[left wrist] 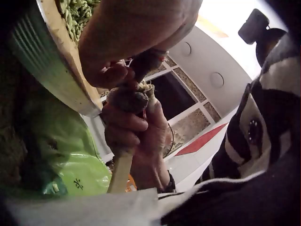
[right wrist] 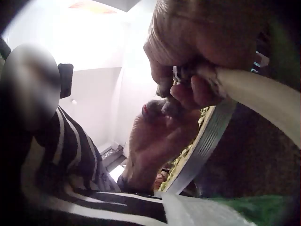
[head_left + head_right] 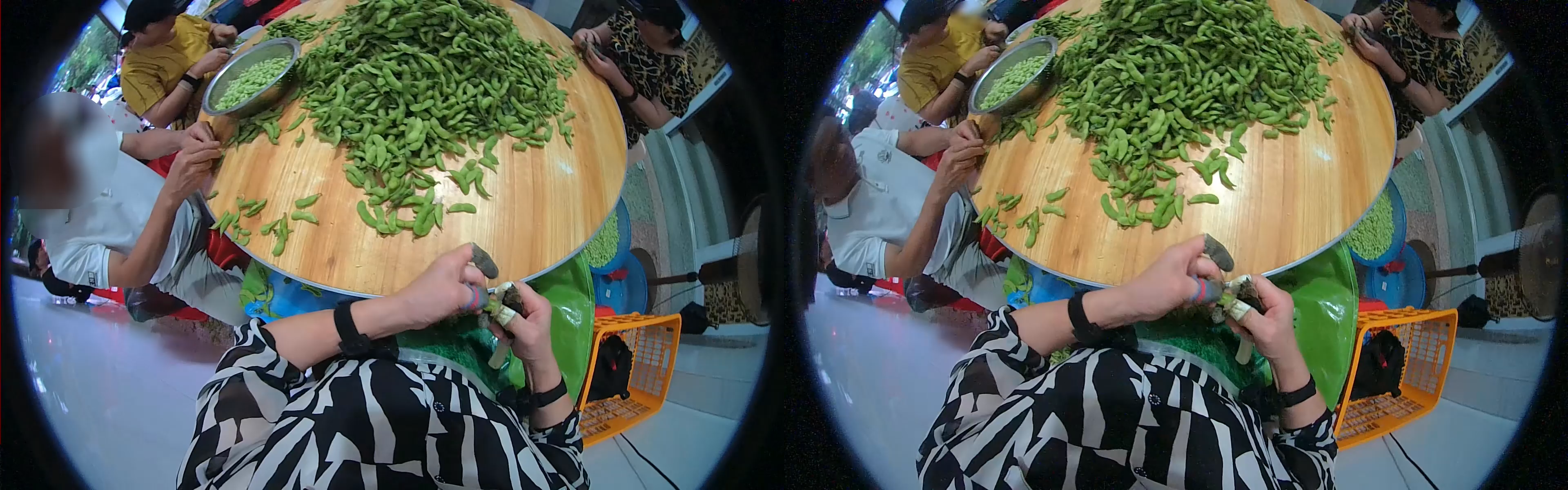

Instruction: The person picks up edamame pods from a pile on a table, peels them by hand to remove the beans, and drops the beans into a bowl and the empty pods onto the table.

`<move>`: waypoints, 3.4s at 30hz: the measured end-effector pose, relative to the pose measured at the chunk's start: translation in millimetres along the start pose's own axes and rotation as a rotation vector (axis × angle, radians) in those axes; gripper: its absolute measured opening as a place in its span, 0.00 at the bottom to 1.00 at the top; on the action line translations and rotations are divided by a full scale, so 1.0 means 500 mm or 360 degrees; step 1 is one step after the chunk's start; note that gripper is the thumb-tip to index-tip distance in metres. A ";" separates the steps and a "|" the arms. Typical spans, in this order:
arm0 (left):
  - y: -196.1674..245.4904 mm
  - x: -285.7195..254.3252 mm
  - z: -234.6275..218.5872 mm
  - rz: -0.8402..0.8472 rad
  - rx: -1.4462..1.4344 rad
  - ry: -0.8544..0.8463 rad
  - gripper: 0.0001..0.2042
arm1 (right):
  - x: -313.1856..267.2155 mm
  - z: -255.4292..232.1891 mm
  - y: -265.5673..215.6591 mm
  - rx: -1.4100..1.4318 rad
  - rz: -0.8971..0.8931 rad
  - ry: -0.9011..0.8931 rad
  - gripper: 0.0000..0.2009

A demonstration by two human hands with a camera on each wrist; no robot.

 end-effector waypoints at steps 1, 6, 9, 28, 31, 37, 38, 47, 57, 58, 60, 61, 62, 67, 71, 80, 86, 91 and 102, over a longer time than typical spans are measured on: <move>-0.002 0.002 -0.001 0.0006 0.0001 0.0017 0.14 | 0.000 0.001 0.003 0.0002 0.0000 -0.0018 0.06; -0.001 -0.003 0.003 0.0137 0.0169 -0.0148 0.14 | 0.000 -0.003 0.015 -0.0016 -0.0066 0.0029 0.06; -0.006 -0.007 0.011 0.0216 0.0273 -0.0122 0.15 | 0.001 -0.004 0.012 -0.0018 -0.0061 0.0029 0.05; -0.008 -0.014 -0.025 -0.0116 0.0048 -0.0021 0.06 | 0.012 0.017 -0.006 -0.0067 0.0120 0.0065 0.03; -0.027 -0.015 -0.023 0.0298 0.0385 0.0009 0.06 | 0.022 0.005 0.012 -0.0369 -0.0077 0.0051 0.05; 0.009 -0.042 -0.009 0.0960 0.1047 0.0098 0.09 | 0.019 0.024 -0.010 -0.0535 -0.0202 0.0144 0.08; 0.007 -0.045 -0.011 0.0924 0.1100 0.0092 0.10 | 0.016 0.030 -0.017 -0.0611 -0.0312 0.0151 0.07; 0.092 -0.135 -0.075 0.1106 0.1972 0.0282 0.15 | 0.004 0.005 0.009 -0.0965 -0.0397 -0.0154 0.07; 0.146 -0.049 -0.145 0.1476 0.2576 0.0310 0.11 | 0.010 0.018 -0.002 0.0169 0.0255 -0.0109 0.11; 0.137 -0.032 -0.145 0.1475 0.2564 0.0320 0.11 | 0.010 0.021 0.001 0.0337 0.0296 -0.0112 0.12; 0.121 -0.002 -0.147 0.1426 0.2626 0.0181 0.07 | 0.003 0.030 0.006 0.0459 0.0364 -0.0076 0.12; 0.116 0.006 -0.151 0.1426 0.2621 0.0178 0.07 | -0.003 0.031 0.010 0.0596 0.0425 -0.0033 0.12; 0.119 0.011 -0.152 0.1460 0.2602 0.0215 0.06 | -0.005 0.030 0.019 0.0609 0.0427 -0.0067 0.13; 0.124 0.005 -0.141 0.1410 0.2694 0.0173 0.08 | -0.018 0.047 0.020 0.0637 0.0372 -0.0068 0.13; 0.124 -0.005 -0.125 0.1388 0.2797 0.0285 0.08 | -0.014 0.058 -0.013 0.0519 0.0381 -0.0037 0.15; 0.125 -0.034 -0.042 0.0508 0.0369 0.0231 0.10 | 0.004 0.084 -0.089 0.0313 0.0146 -0.0091 0.19; 0.105 -0.025 -0.038 0.0496 0.0062 0.0343 0.13 | -0.003 0.090 -0.087 0.0225 0.0025 -0.0135 0.22; 0.106 -0.026 -0.038 0.0557 0.0110 0.0322 0.17 | -0.004 0.087 -0.090 0.0258 -0.0024 -0.0219 0.23; 0.087 -0.021 -0.045 0.0731 0.0245 0.0256 0.15 | 0.008 0.079 -0.079 0.0636 0.0182 -0.0160 0.20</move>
Point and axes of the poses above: each hand's wrist, its own x-axis towards the middle knuckle, its own z-axis out of the palm, y = z × x, the point moved 3 cm from there along x, towards the middle knuckle, and after that the axes turned 8 degrees about y, right-handed, at the moved point
